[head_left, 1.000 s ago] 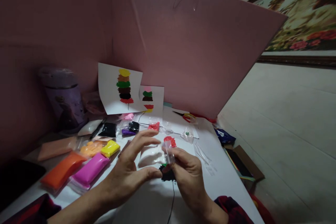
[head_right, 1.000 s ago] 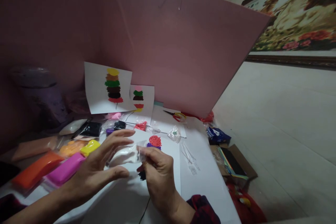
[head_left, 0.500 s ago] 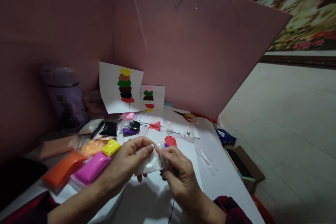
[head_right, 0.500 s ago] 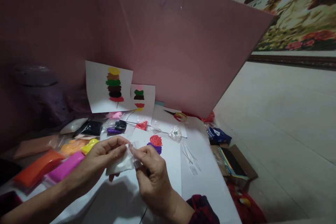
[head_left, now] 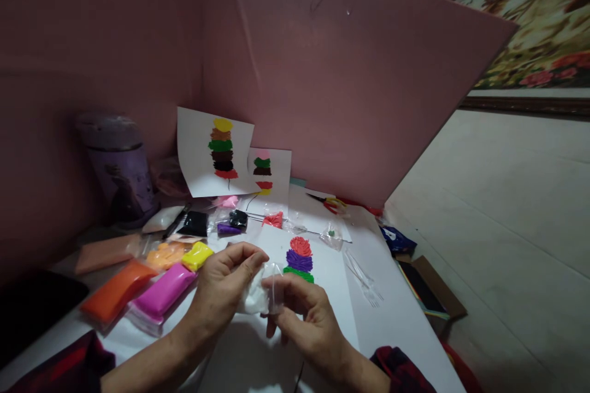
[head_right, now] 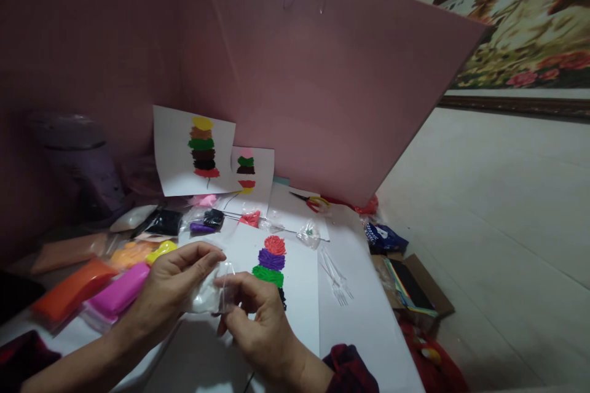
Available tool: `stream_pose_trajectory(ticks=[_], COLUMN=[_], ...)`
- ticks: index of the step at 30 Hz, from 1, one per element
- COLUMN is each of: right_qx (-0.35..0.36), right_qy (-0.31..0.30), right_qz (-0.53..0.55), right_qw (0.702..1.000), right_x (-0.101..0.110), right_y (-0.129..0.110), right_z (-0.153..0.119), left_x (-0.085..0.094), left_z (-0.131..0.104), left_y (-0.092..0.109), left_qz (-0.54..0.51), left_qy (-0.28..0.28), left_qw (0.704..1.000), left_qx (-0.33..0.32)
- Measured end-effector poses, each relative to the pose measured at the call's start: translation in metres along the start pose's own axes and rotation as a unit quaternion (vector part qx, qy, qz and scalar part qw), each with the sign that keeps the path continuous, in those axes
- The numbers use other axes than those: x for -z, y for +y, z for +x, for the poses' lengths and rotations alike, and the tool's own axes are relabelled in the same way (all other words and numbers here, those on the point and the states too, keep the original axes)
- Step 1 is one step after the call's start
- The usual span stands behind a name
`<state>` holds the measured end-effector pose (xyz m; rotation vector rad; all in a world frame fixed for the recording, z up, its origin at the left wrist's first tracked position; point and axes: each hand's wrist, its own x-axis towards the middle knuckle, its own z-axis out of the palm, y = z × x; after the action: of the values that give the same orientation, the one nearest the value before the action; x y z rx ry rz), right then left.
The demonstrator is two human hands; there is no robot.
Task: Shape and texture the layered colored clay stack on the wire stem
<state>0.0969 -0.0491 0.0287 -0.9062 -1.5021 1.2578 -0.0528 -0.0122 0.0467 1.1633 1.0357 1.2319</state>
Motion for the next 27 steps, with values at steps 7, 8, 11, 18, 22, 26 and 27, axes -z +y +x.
stream_pose_trajectory(ticks=[7,8,11,18,22,26,27], right_qx=[-0.065,-0.066,-0.067,-0.022,-0.01,0.001,0.001], right_qy=[-0.036,-0.039,-0.045,0.002,0.017,0.017,0.016], right_qz=[0.054,0.051,0.032,0.036,0.039,0.021,0.019], right_qw=[0.996,0.996,0.996,0.999,0.999,1.0,1.0], right_x=[-0.003,-0.003,-0.004,-0.001,0.002,0.002,0.001], right_y=[0.002,0.001,-0.004,-0.007,0.0,0.003,0.004], right_z=[-0.002,-0.003,-0.003,-0.002,-0.001,-0.002,-0.003], left_x=[-0.005,-0.005,-0.006,0.0,0.002,0.0,0.0], left_z=[-0.005,-0.006,-0.005,0.004,0.005,0.002,0.001], left_y=[0.001,0.002,0.003,0.003,0.002,0.001,0.001], left_qz=[-0.003,-0.004,-0.011,-0.049,-0.062,-0.07,-0.065], left_qy=[0.014,0.012,0.01,-0.052,-0.115,-0.119,-0.122], left_qw=[1.0,1.0,1.0,0.996,0.987,0.989,0.989], left_qx=[-0.019,-0.016,-0.013,0.047,0.089,0.059,0.049])
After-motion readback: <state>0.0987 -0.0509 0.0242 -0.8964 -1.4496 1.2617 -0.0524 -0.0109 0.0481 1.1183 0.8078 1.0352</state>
